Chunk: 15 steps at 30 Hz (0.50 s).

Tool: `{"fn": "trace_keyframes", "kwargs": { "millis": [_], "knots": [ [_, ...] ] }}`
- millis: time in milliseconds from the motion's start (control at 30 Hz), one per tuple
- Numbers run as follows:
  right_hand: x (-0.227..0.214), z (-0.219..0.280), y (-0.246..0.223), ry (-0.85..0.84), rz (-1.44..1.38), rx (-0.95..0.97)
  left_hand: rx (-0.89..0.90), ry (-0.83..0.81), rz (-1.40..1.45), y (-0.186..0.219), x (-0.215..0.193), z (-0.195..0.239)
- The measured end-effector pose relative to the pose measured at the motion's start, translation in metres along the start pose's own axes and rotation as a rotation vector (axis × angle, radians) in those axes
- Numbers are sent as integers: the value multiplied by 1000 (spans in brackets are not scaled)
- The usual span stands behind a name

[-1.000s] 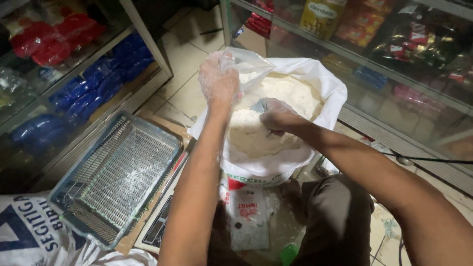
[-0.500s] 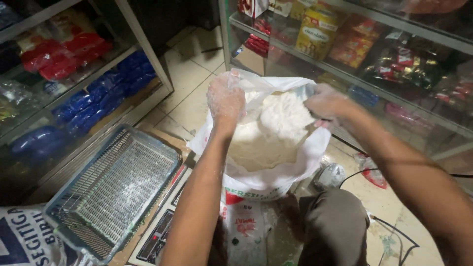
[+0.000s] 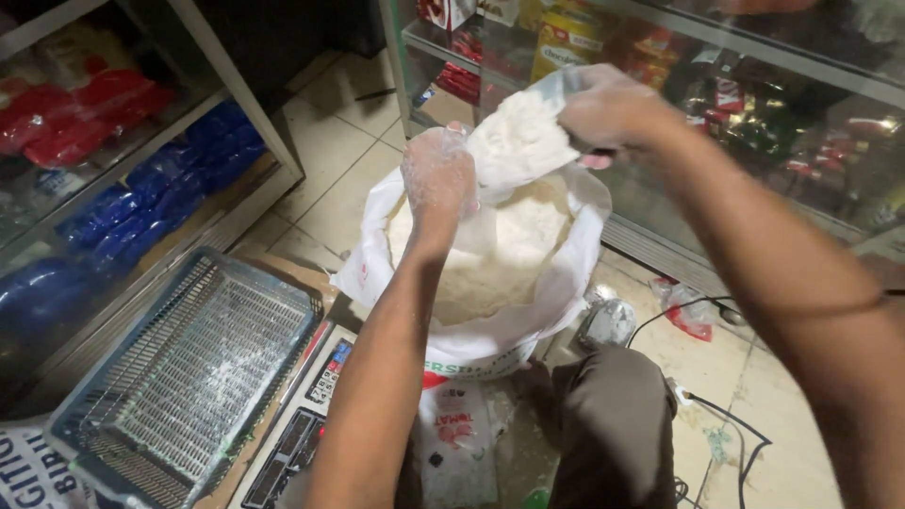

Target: Portioning and packaging flour from large sacks into smaller bags using a scoop and a digital scale.

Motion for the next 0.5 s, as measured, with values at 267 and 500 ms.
{"fn": "trace_keyframes", "kwargs": {
  "millis": [267,500],
  "knots": [
    [53,-18,-23,122,574,-294,-9,-53,-138,-13,4,-6],
    [89,-21,-43,293,1026,-476,-66,-8,18,-10,-25,22]
  ]
}}
Point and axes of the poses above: each hand's wrist, its own z-axis away from the middle knuckle, its own x-axis out of the palm, y = z × x, the point moved 4 cm from there along -z, towards the middle knuckle, and after that the axes turned 4 degrees about x, right-handed, at the moved point
